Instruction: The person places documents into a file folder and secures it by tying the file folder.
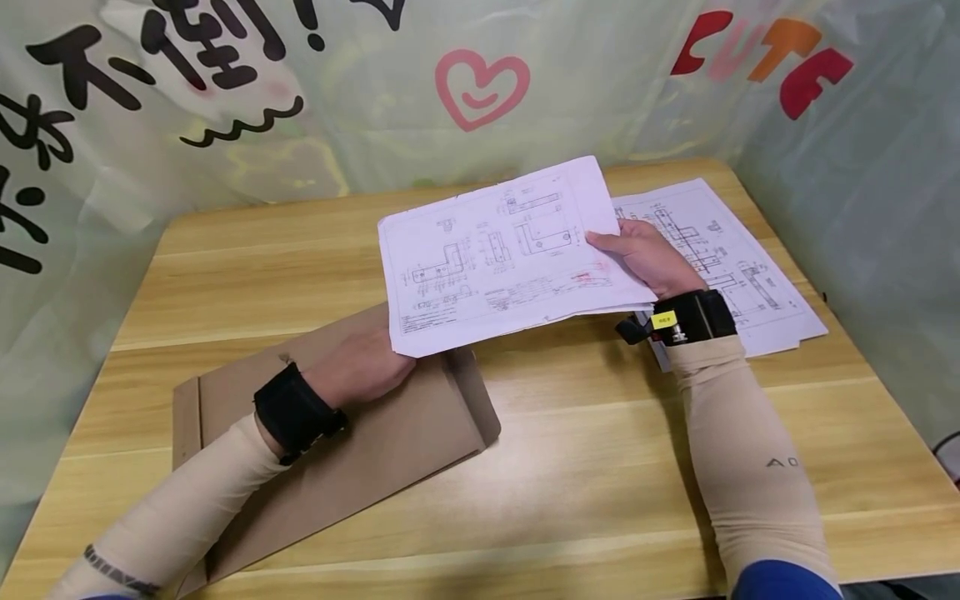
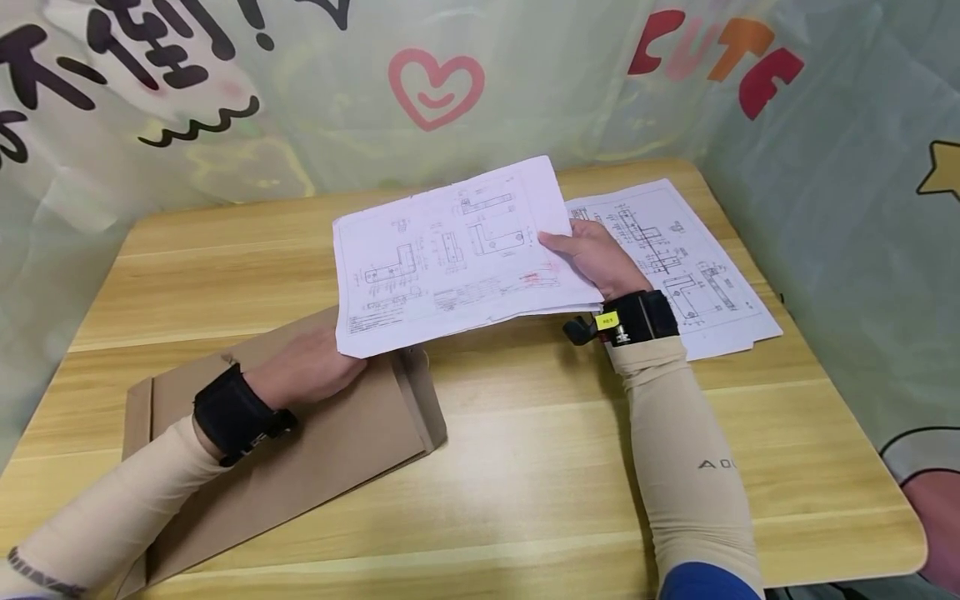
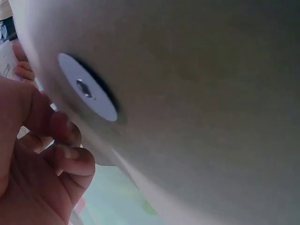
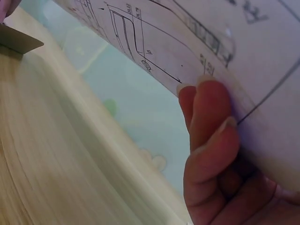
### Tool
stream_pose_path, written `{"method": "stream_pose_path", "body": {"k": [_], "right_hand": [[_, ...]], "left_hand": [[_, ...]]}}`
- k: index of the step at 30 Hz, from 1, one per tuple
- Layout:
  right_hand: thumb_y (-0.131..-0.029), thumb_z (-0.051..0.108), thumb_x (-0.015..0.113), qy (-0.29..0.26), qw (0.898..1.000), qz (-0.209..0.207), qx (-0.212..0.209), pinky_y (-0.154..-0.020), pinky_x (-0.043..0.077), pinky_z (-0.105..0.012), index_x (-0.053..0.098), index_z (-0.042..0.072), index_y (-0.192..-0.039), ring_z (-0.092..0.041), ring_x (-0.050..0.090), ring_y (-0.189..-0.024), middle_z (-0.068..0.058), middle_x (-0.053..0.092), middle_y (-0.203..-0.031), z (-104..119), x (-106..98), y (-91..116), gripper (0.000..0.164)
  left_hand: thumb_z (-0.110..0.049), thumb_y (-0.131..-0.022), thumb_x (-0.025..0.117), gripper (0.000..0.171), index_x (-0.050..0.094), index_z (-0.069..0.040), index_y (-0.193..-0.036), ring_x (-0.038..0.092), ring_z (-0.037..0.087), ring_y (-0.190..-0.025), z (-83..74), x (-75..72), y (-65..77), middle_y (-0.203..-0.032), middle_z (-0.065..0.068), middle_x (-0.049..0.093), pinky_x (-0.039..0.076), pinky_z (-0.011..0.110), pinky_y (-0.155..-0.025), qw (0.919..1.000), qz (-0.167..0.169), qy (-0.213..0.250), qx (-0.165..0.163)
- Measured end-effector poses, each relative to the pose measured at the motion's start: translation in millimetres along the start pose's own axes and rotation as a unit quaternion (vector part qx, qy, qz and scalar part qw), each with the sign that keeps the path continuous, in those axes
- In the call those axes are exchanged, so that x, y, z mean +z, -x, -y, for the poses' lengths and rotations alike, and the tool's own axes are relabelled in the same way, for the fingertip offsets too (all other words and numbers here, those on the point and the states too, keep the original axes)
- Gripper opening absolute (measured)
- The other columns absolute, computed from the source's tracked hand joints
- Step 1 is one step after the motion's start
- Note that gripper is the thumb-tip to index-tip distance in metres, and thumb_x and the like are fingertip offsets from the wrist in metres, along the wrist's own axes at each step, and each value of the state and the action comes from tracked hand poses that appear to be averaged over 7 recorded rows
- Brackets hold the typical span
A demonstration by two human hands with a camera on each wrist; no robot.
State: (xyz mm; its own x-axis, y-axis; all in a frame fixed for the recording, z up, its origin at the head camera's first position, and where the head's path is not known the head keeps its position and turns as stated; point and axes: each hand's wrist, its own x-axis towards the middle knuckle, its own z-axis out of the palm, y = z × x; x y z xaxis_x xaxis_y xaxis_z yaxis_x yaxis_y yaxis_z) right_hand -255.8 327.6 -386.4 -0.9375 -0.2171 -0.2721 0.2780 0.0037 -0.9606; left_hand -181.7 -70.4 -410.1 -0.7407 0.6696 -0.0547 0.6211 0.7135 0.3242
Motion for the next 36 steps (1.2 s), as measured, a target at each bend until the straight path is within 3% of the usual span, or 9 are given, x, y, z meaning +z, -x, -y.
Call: {"method": "stream_pose_path", "body": {"k": [7,13,16,19,23,25,29,32,36], "right_hand": [[-0.103,0.022,0.059,0.014,1.0,0.003,-0.003,-0.06,0.06,-0.027,0.065,0.019,-0.116,-0.013,0.076,-0.073,0.004,0.079,-0.091,-0.1,-5.1,0.5,0.015],[-0.104,0.019,0.057,0.03,0.998,0.057,0.002,-0.061,0.06,-0.029,0.069,0.018,-0.11,-0.016,0.077,-0.075,0.001,0.079,-0.093,-0.8,-11.4,0.9,0.013],[-0.104,0.018,0.056,0.037,0.996,0.082,0.0,-0.061,0.06,-0.029,0.07,0.018,-0.109,-0.017,0.077,-0.076,0.0,0.079,-0.094,-0.5,-15.4,1.2,0.015],[-0.105,0.018,0.054,0.049,0.994,0.096,0.0,-0.062,0.061,-0.03,0.07,0.02,-0.112,-0.017,0.078,-0.079,0.0,0.079,-0.097,0.6,-19.3,2.2,0.017],[-0.105,0.019,0.055,0.063,0.994,0.089,0.008,-0.064,0.061,-0.03,0.07,0.021,-0.113,-0.017,0.078,-0.08,0.002,0.079,-0.098,3.1,-22.8,5.6,0.017],[-0.104,0.019,0.057,0.06,0.995,0.082,0.014,-0.064,0.061,-0.03,0.07,0.02,-0.113,-0.017,0.078,-0.08,0.001,0.079,-0.098,4.5,-24.1,7.6,0.016],[-0.103,0.016,0.058,0.04,0.996,0.079,0.02,-0.064,0.061,-0.029,0.071,0.019,-0.111,-0.017,0.077,-0.079,0.0,0.079,-0.097,7.7,-26.4,11.5,0.016],[-0.104,0.015,0.056,0.033,0.995,0.096,0.024,-0.065,0.061,-0.03,0.071,0.018,-0.111,-0.018,0.078,-0.079,-0.002,0.079,-0.097,9.6,-28.6,13.4,0.018],[-0.104,0.016,0.056,0.05,0.992,0.107,0.033,-0.064,0.061,-0.033,0.07,0.018,-0.113,-0.02,0.078,-0.079,-0.003,0.08,-0.097,11.0,-28.3,13.8,0.017]], "left_hand": [[-0.02,-0.107,0.044,0.05,0.038,-0.015,-0.156,0.06,0.022,-0.095,0.0,-5.1,-0.6,-0.152,0.011,0.051,0.045,0.033,-0.065,0.9991,-0.019,0.003,0.037],[-0.015,-0.104,0.051,0.051,0.039,-0.013,-0.153,0.056,0.021,-0.086,5.2,-10.8,-1.4,-0.152,0.01,0.05,0.044,0.031,-0.069,0.9954,-0.056,-0.007,0.078],[-0.013,-0.101,0.055,0.044,0.051,-0.008,-0.145,0.057,0.02,-0.089,9.5,-13.6,-2.1,-0.144,0.013,0.057,0.047,0.032,-0.074,0.989,-0.084,-0.041,0.114],[-0.008,-0.097,0.06,0.029,0.069,-0.007,-0.124,0.059,0.018,-0.087,13.2,-17.3,-2.2,-0.122,0.012,0.069,0.05,0.034,-0.075,0.9827,-0.105,-0.067,0.137],[-0.003,-0.093,0.059,0.018,0.075,-0.008,-0.101,0.059,0.016,-0.086,16.2,-22.3,-1.6,-0.106,0.007,0.072,0.051,0.034,-0.076,0.9825,-0.112,-0.058,0.137],[-0.003,-0.093,0.058,0.016,0.073,-0.009,-0.094,0.058,0.016,-0.086,17.0,-23.8,-0.7,-0.105,0.006,0.071,0.05,0.033,-0.076,0.9828,-0.119,-0.047,0.133],[-0.003,-0.093,0.058,0.015,0.063,-0.011,-0.081,0.054,0.015,-0.077,17.6,-25.2,1.0,-0.088,0.002,0.065,0.045,0.031,-0.069,0.9797,-0.155,-0.033,0.122],[-0.002,-0.091,0.058,0.013,0.059,-0.011,-0.081,0.051,0.014,-0.07,17.6,-25.2,1.8,-0.078,0.001,0.058,0.043,0.029,-0.064,0.9762,-0.184,-0.027,0.111],[-0.001,-0.089,0.059,0.009,0.063,-0.008,-0.087,0.052,0.014,-0.07,16.6,-25.2,2.5,-0.079,0.003,0.061,0.044,0.029,-0.065,0.9736,-0.198,-0.031,0.108]]}}
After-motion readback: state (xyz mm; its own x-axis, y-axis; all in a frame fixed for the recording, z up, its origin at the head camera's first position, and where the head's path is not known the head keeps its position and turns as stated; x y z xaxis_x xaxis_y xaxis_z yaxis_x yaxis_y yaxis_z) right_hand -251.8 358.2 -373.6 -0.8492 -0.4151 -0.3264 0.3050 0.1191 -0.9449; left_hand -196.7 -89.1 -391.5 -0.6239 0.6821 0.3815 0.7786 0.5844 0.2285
